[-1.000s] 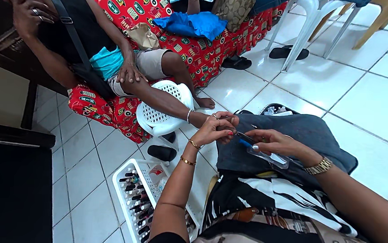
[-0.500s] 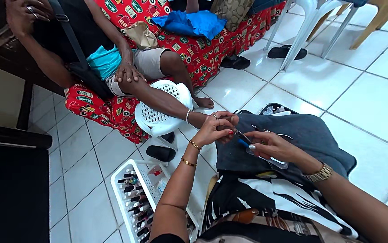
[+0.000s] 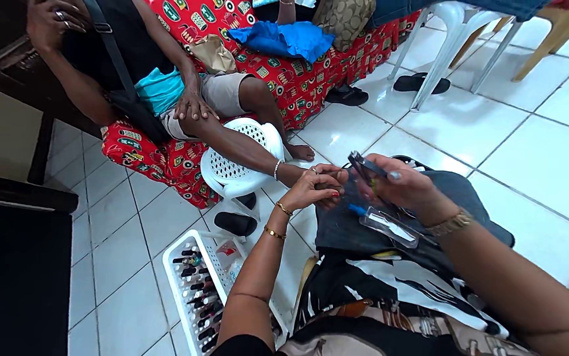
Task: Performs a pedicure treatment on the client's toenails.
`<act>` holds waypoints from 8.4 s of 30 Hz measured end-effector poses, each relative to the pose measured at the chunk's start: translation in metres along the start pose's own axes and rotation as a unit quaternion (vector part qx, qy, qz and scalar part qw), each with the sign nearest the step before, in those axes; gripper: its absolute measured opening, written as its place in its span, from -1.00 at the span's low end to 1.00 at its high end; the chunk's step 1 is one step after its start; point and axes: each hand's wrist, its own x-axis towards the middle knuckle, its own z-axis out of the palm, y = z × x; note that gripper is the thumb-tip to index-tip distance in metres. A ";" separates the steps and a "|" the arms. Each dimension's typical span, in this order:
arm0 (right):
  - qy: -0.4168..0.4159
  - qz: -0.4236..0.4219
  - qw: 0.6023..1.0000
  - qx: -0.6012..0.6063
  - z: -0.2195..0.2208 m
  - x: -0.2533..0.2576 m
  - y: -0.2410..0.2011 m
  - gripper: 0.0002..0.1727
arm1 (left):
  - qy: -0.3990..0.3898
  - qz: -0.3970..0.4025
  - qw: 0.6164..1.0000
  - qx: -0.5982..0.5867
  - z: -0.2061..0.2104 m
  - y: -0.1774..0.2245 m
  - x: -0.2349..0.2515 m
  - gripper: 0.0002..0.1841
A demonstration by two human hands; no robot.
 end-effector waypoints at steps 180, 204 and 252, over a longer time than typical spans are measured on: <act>0.058 0.394 0.870 -0.290 -0.004 -0.016 -0.011 -0.75 | 0.313 -0.236 0.593 -0.703 0.112 0.008 -0.013 -0.89; 0.064 0.344 0.909 -0.228 -0.017 -0.052 0.019 -0.60 | 0.311 -0.239 0.595 -0.701 0.110 0.010 -0.013 -0.90; 0.076 0.331 0.893 -0.295 0.021 -0.041 0.015 -0.54 | 0.315 -0.225 0.597 -0.703 0.111 0.011 -0.013 -0.91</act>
